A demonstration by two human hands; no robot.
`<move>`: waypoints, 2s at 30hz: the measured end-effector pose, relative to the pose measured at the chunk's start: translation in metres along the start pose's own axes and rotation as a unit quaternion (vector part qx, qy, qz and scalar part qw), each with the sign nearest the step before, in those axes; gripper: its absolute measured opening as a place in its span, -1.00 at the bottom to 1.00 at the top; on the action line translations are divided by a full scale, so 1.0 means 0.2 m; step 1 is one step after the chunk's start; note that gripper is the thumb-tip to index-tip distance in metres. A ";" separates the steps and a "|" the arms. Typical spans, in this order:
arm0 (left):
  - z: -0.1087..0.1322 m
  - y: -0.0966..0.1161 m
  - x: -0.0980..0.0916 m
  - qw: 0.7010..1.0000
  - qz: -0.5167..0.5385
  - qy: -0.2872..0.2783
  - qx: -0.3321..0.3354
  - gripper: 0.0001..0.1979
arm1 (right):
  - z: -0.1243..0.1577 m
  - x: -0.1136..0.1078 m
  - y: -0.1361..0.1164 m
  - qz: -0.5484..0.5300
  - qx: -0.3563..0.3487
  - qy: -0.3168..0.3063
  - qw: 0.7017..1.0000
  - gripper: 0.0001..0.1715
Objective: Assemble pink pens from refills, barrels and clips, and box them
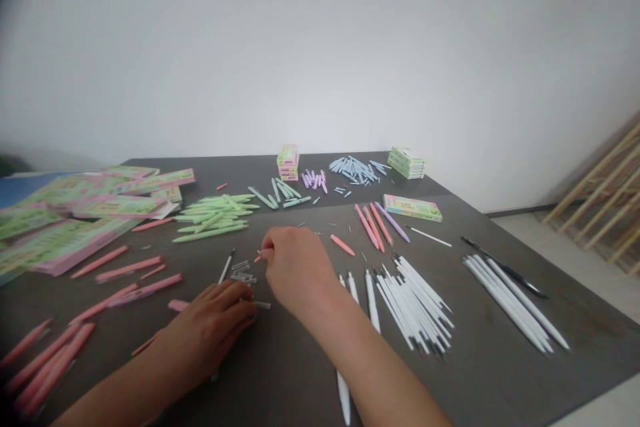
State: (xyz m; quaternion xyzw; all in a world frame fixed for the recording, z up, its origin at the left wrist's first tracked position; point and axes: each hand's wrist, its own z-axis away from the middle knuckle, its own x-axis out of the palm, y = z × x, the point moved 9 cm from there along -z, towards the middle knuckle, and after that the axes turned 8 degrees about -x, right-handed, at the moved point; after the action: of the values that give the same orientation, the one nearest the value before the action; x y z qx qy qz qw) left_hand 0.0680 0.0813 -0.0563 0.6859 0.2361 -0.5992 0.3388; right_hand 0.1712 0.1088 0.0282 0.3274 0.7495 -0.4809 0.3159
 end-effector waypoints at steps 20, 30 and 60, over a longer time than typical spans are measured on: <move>0.09 -0.25 -0.18 0.834 0.526 0.068 -0.153 -0.88 | 0.03 0.04 -0.13 -0.286 -0.031 -0.015 0.957 -0.86; 0.10 -0.26 -0.17 0.777 0.598 0.058 -0.188 -0.83 | 0.03 0.01 -0.16 -0.263 -0.067 0.014 0.962 -0.85; 0.12 -0.28 -0.24 0.750 0.626 0.088 -0.195 -0.84 | 0.04 0.02 -0.19 -0.208 -0.109 0.030 0.972 -0.72</move>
State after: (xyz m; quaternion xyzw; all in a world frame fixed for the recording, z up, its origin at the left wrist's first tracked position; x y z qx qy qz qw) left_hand 0.0033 0.1035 -0.0204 0.6490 -0.1057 -0.1315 0.7419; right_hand 0.1397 0.0896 0.0431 0.1418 0.8581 -0.4419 0.2199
